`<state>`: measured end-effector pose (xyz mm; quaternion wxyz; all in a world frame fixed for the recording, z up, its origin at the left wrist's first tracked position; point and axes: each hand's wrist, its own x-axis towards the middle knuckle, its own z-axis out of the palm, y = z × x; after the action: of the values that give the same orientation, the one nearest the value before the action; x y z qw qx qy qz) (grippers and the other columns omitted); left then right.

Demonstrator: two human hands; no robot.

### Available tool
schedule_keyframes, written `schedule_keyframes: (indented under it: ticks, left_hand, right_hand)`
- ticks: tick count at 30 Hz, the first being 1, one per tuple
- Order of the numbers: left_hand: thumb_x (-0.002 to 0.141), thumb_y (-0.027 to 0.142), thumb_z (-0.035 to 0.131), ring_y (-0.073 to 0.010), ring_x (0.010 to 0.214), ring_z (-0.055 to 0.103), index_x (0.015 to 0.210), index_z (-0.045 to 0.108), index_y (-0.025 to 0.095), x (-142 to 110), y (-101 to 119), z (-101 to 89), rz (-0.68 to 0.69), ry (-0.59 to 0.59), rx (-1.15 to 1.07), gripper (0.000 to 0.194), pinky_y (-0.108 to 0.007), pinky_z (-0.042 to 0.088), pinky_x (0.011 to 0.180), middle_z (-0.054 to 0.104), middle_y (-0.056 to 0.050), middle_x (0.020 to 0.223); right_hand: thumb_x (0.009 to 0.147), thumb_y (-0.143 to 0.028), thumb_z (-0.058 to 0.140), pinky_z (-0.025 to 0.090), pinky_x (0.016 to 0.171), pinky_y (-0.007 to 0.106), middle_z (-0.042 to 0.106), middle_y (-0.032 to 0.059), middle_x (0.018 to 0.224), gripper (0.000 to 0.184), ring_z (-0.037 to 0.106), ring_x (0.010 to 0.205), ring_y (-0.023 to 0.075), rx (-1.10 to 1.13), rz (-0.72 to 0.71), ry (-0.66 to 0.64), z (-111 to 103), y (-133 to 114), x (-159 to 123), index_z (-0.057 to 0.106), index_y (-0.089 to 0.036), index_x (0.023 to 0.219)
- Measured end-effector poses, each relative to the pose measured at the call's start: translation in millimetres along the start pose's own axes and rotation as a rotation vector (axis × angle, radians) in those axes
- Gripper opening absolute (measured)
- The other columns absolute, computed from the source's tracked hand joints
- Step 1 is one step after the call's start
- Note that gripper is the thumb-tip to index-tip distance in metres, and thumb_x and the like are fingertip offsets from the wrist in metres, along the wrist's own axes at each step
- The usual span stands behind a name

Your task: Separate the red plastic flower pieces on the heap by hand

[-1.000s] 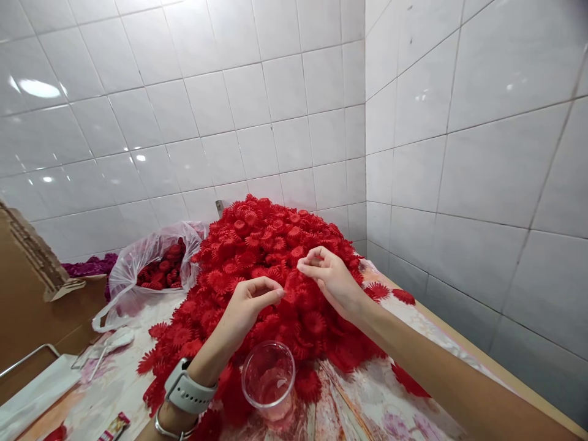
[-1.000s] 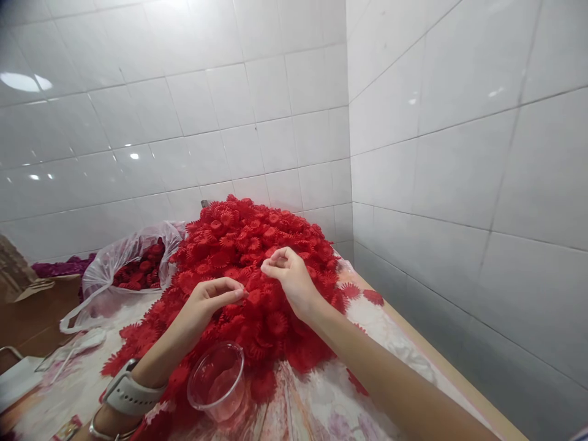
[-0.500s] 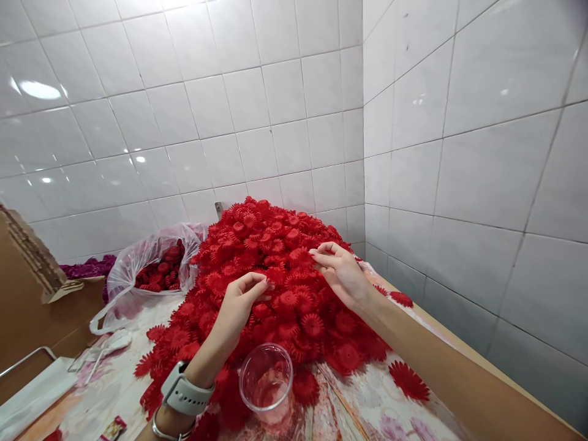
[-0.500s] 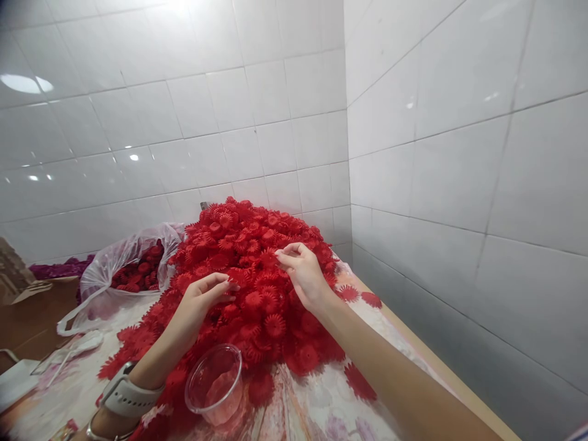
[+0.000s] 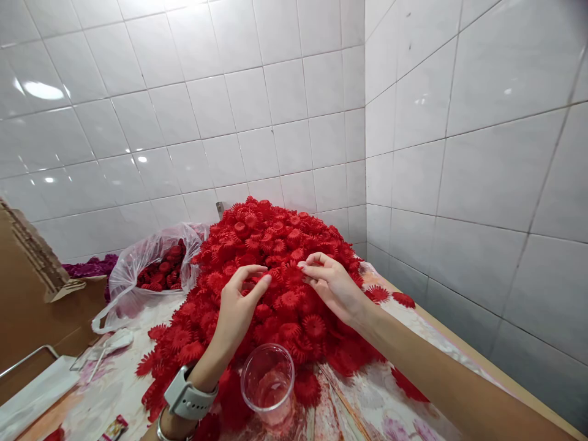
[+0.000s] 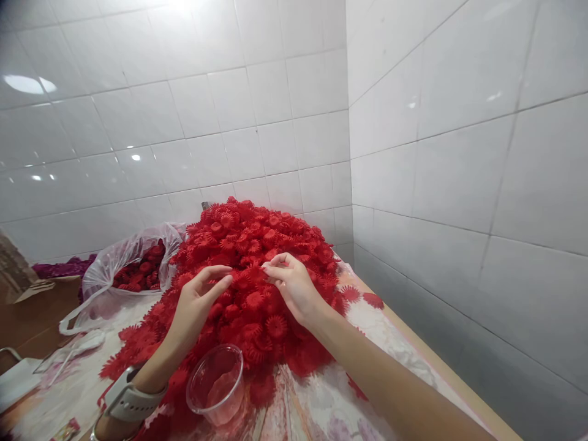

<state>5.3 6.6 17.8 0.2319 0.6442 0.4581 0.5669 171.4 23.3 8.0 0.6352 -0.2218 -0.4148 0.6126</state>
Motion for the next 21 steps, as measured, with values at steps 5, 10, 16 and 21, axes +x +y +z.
schedule_keyframes:
  ticks: [5, 10, 16, 21]
  left_hand:
    - [0.064, 0.031, 0.067, -0.0156, 0.070, 0.057, 0.073, 0.069, 0.017, -3.2, 4.3, 5.0, -0.113, -0.260, -0.138, 0.017, -0.024, 0.042, 0.066, 0.067, -0.001, 0.072]
    - [0.063, 0.031, 0.067, -0.0101, 0.055, 0.048, 0.058, 0.066, 0.014, -3.0, 5.8, 1.5, -0.172, -0.240, -0.143, 0.018, -0.021, 0.037, 0.057, 0.059, 0.002, 0.055]
    - [0.064, 0.033, 0.067, -0.0089, 0.053, 0.042, 0.058, 0.064, 0.014, -2.5, 3.4, 1.7, -0.185, -0.265, -0.131, 0.020, -0.021, 0.032, 0.053, 0.053, 0.003, 0.053]
    - [0.065, 0.033, 0.064, -0.0113, 0.059, 0.047, 0.060, 0.063, 0.015, -1.7, 1.7, 3.5, -0.191, -0.263, -0.178, 0.019, -0.023, 0.036, 0.060, 0.056, 0.001, 0.058]
  right_hand:
    - [0.058, -0.024, 0.072, 0.040, 0.074, 0.028, 0.058, -0.0033, 0.067, 0.021, 0.053, 0.069, 0.0115, -0.068, 0.000, -0.138, 8.3, 2.8, -8.4, 0.052, -0.019, 0.063]
    - [0.062, -0.028, 0.071, 0.040, 0.071, 0.028, 0.059, -0.0019, 0.074, 0.022, 0.053, 0.073, 0.0128, -0.296, -0.089, -0.171, 8.6, 2.9, -10.6, 0.054, -0.020, 0.072]
    - [0.060, -0.026, 0.071, 0.039, 0.071, 0.028, 0.057, -0.0043, 0.068, 0.023, 0.052, 0.067, 0.0114, -0.377, -0.118, -0.120, 6.9, 2.5, -9.3, 0.052, -0.020, 0.071]
    - [0.063, -0.025, 0.067, 0.039, 0.071, 0.029, 0.058, -0.0041, 0.065, 0.018, 0.053, 0.066, 0.0118, -0.355, -0.085, -0.098, 7.2, 0.6, -9.5, 0.052, -0.020, 0.069]
